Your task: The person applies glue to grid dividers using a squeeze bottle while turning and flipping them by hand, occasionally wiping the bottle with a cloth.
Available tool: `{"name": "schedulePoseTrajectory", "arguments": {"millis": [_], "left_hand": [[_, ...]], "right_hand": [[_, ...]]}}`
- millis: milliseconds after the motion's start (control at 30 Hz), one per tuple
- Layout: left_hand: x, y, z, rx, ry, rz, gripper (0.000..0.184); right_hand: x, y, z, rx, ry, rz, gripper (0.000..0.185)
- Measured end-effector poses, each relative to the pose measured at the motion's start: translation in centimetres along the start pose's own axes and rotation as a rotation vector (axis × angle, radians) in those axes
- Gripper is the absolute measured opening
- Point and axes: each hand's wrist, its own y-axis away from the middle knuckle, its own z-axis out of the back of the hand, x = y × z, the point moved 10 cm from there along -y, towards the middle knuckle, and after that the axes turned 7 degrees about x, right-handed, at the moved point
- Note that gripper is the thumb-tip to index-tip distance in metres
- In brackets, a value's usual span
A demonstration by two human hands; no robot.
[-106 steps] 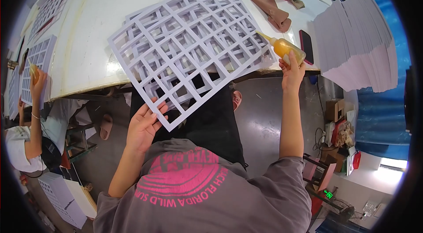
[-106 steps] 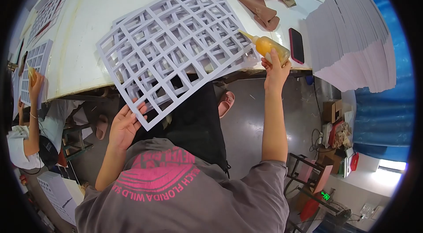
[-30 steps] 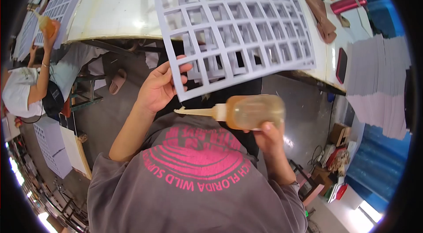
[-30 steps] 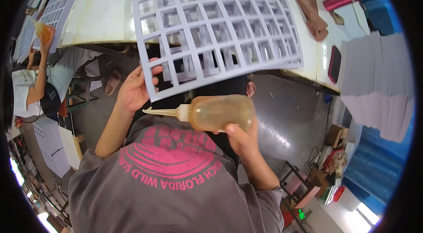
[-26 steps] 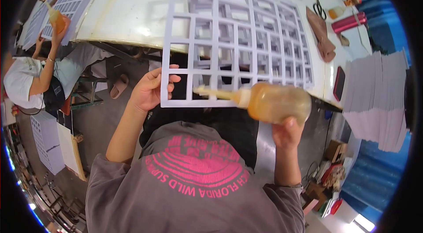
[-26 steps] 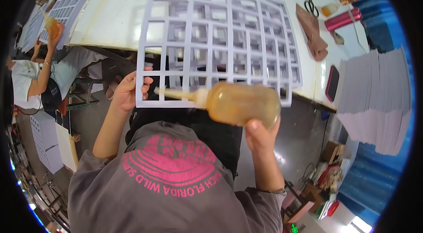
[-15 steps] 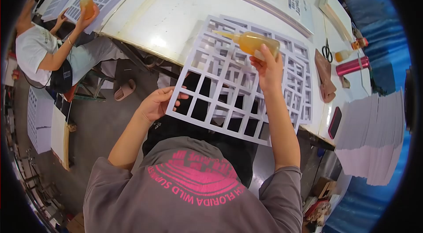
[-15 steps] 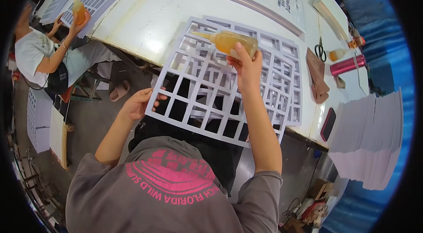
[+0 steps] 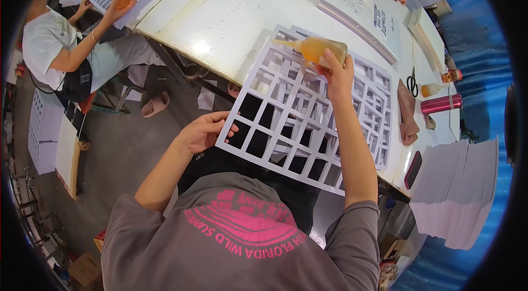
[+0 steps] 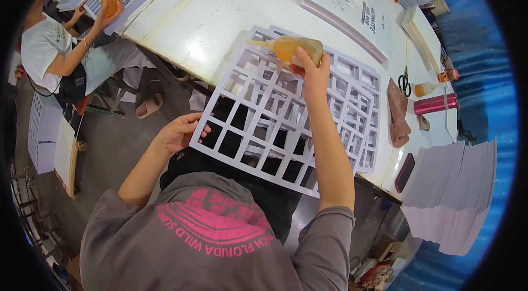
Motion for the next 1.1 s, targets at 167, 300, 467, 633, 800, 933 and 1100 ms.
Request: {"name": "schedulePoseTrajectory", "arguments": {"millis": [167, 300, 467, 633, 800, 933, 1100], "left_hand": [[0.2, -0.1, 0.7, 0.001, 0.02, -0.003, 0.044], [0.2, -0.2, 0.7, -0.017, 0.011, -0.001, 0.045], [0.2, -0.4, 0.7, 0.051, 0.053, -0.018, 0.043], [-0.7, -0.3, 0.8, 0.014, 0.007, -0.033, 0.041], [-4.4, -1.6, 4.2, 0.03, 0.501, -0.235, 0.029], [-2.0, -0.7, 7.7, -0.262, 0.511, -0.206, 0.03], [1.2, 0.3, 5.5, -0.078, 0.411, -0.154, 0.032]], "right_hand": [[-0.3, 4.6, -1.4, 0.106, -0.01, -0.101, 0.046], [-0.2, 9.5, -3.5, 0.222, -0.025, -0.181, 0.045], [-1.0, 15.2, -5.4, 0.29, -0.037, -0.284, 0.048], [-1.3, 18.1, -6.7, 0.421, -0.115, -0.432, 0.054], [-0.6, 12.6, -0.6, 0.177, -0.359, -0.274, 0.037], [0.2, 7.1, 6.5, -0.121, -0.267, -0.089, 0.036], [0.0, 3.1, 9.0, -0.168, -0.148, -0.045, 0.046]]}}
